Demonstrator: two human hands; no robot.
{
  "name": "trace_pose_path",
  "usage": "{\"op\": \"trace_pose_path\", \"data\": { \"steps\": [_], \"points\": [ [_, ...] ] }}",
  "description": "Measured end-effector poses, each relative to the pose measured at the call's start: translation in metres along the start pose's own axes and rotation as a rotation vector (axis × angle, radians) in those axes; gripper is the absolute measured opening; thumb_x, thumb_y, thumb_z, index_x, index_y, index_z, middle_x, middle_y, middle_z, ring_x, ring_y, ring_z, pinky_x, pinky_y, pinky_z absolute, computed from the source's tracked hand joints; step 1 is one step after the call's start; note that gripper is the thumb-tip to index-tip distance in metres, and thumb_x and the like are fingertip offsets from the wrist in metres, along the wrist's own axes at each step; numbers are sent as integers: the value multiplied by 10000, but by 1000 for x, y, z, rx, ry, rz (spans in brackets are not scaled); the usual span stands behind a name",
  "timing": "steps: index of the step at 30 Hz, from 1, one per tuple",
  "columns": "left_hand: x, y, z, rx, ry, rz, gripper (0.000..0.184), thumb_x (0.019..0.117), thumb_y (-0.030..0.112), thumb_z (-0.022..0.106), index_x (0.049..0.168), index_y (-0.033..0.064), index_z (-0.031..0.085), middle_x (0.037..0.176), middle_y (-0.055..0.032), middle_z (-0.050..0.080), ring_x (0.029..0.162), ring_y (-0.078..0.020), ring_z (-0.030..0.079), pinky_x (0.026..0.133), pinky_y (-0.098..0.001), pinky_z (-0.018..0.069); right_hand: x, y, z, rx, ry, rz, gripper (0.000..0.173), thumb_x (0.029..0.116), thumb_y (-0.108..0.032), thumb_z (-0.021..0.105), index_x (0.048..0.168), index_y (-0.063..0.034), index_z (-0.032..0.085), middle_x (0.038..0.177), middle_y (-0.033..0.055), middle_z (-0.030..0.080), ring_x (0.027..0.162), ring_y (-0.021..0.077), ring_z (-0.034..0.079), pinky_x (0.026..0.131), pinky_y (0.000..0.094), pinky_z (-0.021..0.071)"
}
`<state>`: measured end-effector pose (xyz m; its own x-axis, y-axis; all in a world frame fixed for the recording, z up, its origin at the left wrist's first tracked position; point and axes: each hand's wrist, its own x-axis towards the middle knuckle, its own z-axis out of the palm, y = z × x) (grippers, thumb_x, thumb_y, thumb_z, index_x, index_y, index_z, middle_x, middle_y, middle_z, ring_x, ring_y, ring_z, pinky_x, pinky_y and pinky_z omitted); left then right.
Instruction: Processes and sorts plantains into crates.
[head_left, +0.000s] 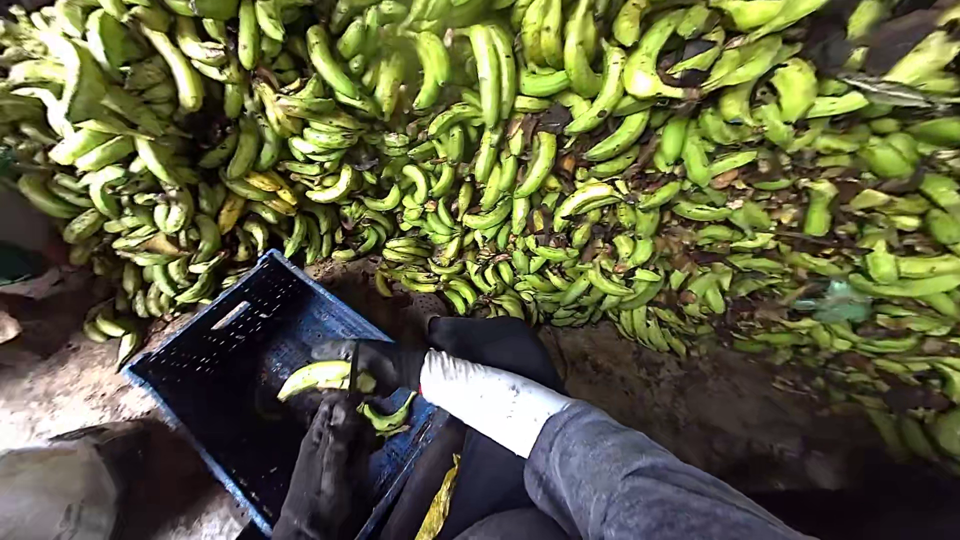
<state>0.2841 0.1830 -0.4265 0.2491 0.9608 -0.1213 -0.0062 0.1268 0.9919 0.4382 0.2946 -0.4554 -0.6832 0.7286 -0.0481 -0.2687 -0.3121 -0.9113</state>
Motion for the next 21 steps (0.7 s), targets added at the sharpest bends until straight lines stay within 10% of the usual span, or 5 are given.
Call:
{"op": "trace_pose_path", "data": {
  "steps": [5, 9, 15, 18, 21],
  "points": [
    [7, 11, -12, -324, 69, -17, 456, 959, 594, 587, 1073, 153, 592, 691, 38, 552, 551, -61, 525, 533, -223, 500, 7, -14, 11, 33, 95, 206, 407, 1112, -376, 274, 1081, -121, 590, 782, -18, 634, 622, 42, 600, 550, 208, 525],
    [5, 26, -57, -634, 201, 160, 271, 1021, 418, 526, 900, 225, 673, 676, 45, 620, 551, -71, 595, 544, -258, 563, 13, -17, 2, 23, 97, 285, 437, 1100, -480, 331, 1129, -135, 598, 787, -17, 652, 563, 51, 599, 493, 196, 520],
    [-37, 58, -155, -652, 95, 590, 243, 997, 374, 591, 989, 172, 727, 774, 23, 676, 600, -97, 630, 545, -261, 553, 0, -38, -37, 127, 460, 70, 418, 1069, -511, 380, 1232, -188, 591, 808, 29, 638, 533, 104, 566, 466, 249, 503],
    [-34, 53, -128, -138, 382, 200, 324, 1047, 467, 485, 1007, 191, 653, 727, 55, 608, 585, -63, 570, 535, -243, 518, 10, -47, -33, 169, 503, 41, 406, 1091, -422, 378, 1302, -140, 580, 949, 74, 673, 610, 155, 621, 525, 304, 558],
    [-8, 29, -99, 398, 423, -474, 429, 1077, 402, 489, 1291, 60, 634, 1002, -116, 690, 865, -215, 669, 796, -449, 564, 19, -47, -23, 161, 456, 14, 397, 1088, -342, 354, 1324, -113, 577, 986, 93, 682, 745, 173, 661, 643, 316, 571]
  ]
}}
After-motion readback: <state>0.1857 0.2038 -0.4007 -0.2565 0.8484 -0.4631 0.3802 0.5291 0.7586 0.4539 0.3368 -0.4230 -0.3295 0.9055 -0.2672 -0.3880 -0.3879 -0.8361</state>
